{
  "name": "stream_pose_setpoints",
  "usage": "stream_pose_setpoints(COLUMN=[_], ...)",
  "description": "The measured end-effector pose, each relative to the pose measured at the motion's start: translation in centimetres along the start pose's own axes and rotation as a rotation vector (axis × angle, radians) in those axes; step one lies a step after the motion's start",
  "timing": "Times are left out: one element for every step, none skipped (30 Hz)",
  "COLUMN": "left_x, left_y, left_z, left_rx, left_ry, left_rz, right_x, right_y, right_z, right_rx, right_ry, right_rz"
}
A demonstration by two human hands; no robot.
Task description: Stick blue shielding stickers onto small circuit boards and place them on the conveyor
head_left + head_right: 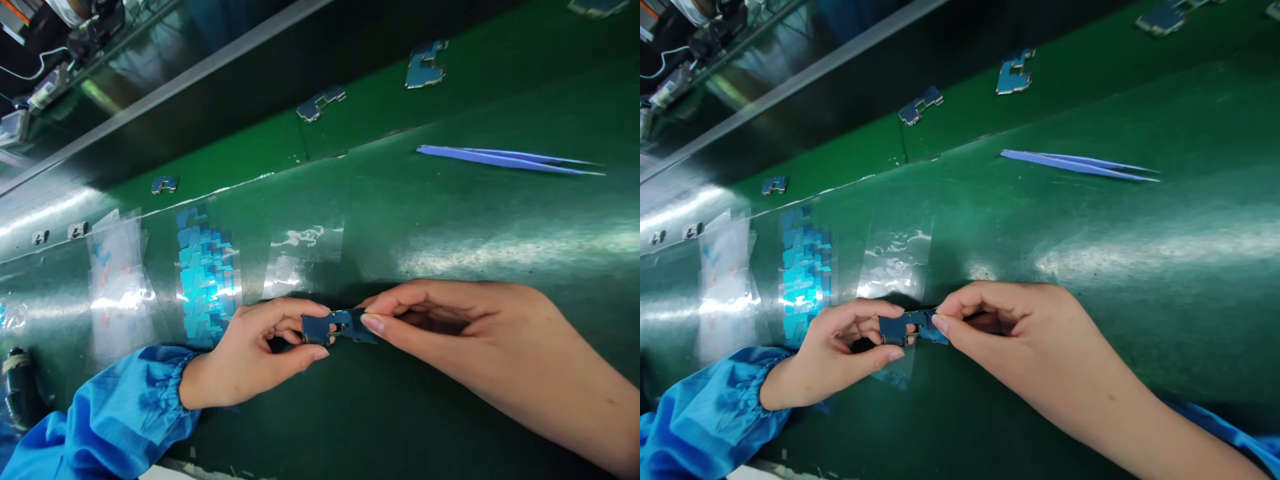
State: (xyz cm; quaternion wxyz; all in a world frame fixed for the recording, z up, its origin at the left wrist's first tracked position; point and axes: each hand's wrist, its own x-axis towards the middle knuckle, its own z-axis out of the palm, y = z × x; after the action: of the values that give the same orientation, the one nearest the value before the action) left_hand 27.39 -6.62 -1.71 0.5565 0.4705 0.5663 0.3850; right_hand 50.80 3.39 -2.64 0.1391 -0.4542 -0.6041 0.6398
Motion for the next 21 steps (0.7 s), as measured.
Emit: stream_pose_setpoints(left_x=[0.00,0.00,0.03,0.06,0.09,0.13,0.16,0.18,0.19,0.18,0.16,0.13,0.09,0.04,0.00,-0.03,-0.06,-0.06,-0.06,-0.04,-0.01], left_y=[-0.01,-0.01,-0.03,-0.04,-0.06,-0.08,-0.10,-0.11,-0.11,-0.10,-0.08,-0.06,-0.04,-0.04,-0.04,-0.05,-0.06,-0.07,-0.07,-0.06,-0.05], left_z=[-0.01,-0.03,-0.04,-0.06,-0.08,-0.10,-0.11,-0.11,-0.11,-0.10,-0.08,-0.07,-0.06,-0.05,-0.04,-0.04,-0.05,-0.05,-0.06,-0.06,-0.06], left_rx=[0.003,0.005,0.006,0.007,0.008,0.010,0.014,0.020,0.027,0.032,0.038,0.044,0.048,0.051,0.054,0.056,0.055,0.052,0.048,0.044,0.040], left_ry=[0.003,0.005,0.007,0.007,0.005,0.005,0.004,0.004,0.005,0.007,0.007,0.007,0.007,0.009,0.011,0.012,0.014,0.015,0.015,0.015,0.016], left_rz=[-0.004,-0.008,-0.009,-0.010,-0.008,-0.007,-0.007,-0.009,-0.013,-0.017,-0.022,-0.029,-0.033,-0.037,-0.039,-0.037,-0.032,-0.025,-0.018,-0.014,-0.014], right_x=[0.01,0.02,0.03,0.04,0.06,0.09,0.13,0.17,0.20,0.23,0.26,0.27,0.28,0.29,0.30,0.32,0.34,0.35,0.36,0.36,0.35], right_y=[0.11,0.20,0.24,0.23,0.15,0.01,-0.14,-0.29,-0.39,-0.45,-0.44,-0.40,-0.35,-0.30,-0.27,-0.26,-0.25,-0.23,-0.18,-0.11,-0.02], right_z=[0.11,0.21,0.28,0.32,0.34,0.32,0.30,0.27,0.26,0.26,0.28,0.31,0.35,0.40,0.44,0.48,0.52,0.56,0.60,0.65,0.72], right_rx=[0.013,0.025,0.033,0.040,0.043,0.040,0.035,0.028,0.025,0.025,0.025,0.029,0.028,0.025,0.018,0.009,0.002,0.000,0.000,0.003,0.003], right_ry=[0.004,0.009,0.014,0.023,0.028,0.025,0.022,0.021,0.018,0.020,0.021,0.025,0.026,0.028,0.029,0.030,0.029,0.031,0.037,0.043,0.046], right_rz=[-0.008,-0.019,-0.030,-0.041,-0.044,-0.042,-0.039,-0.037,-0.038,-0.046,-0.056,-0.074,-0.080,-0.083,-0.079,-0.071,-0.066,-0.067,-0.079,-0.100,-0.111])
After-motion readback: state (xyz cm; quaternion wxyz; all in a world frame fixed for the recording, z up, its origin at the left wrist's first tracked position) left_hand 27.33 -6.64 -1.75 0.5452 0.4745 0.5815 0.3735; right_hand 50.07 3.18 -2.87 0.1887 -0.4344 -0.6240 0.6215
